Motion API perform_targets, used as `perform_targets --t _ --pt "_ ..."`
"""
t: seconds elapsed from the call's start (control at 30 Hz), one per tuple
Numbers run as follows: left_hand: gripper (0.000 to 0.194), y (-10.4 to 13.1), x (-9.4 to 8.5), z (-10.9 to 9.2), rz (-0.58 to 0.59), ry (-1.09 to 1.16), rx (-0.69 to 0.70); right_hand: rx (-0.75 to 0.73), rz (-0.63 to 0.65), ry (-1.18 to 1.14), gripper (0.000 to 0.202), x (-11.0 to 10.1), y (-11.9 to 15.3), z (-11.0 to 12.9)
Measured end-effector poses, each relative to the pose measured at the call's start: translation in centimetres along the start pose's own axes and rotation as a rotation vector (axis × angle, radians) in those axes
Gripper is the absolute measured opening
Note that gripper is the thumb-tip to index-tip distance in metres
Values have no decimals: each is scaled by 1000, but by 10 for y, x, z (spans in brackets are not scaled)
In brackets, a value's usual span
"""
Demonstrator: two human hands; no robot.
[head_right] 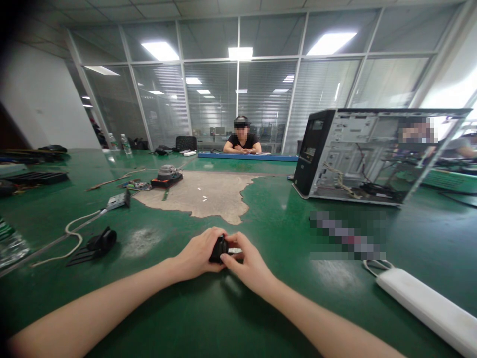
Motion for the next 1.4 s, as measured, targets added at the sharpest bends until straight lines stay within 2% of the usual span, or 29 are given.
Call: perform_targets --t 0.17,0.4,0.5,0.7,1.0,1.1,1.23,1.4 --pt "52 0 0 0 -7 10 -10 -2 -33 15 17 -1 1 -3" --pt "54 0 1 0 -16 0 -4 79 -18 -40 25 1 0 -6" --pt "54 0 2 1 -15 4 -2 62 2 -39 21 1 0 -3" --pt "53 0 2 1 -17 13 4 -13 -50 49 15 -1 0 2" --pt "51 -1 2 0 -16 12 0 49 -40 27 22 0 0 1" --pt "52 0 2 0 -13 10 0 19 -13 29 20 0 1 1" --pt "52 0 2 0 -21 6 5 -33 -40 78 15 -2 0 2" --pt "50 -1 2 0 -21 6 -3 31 -42 -3 17 0 -1 -1"
Point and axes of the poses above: each hand's wrist, its own y-axis away from the middle knuckle, its own x-axis out of the palm, z = x × y, the point moved 3 cm from there along -y, towards the middle knuckle, and after that the axes turned 14 degrees about -x, right-handed, at the moved point
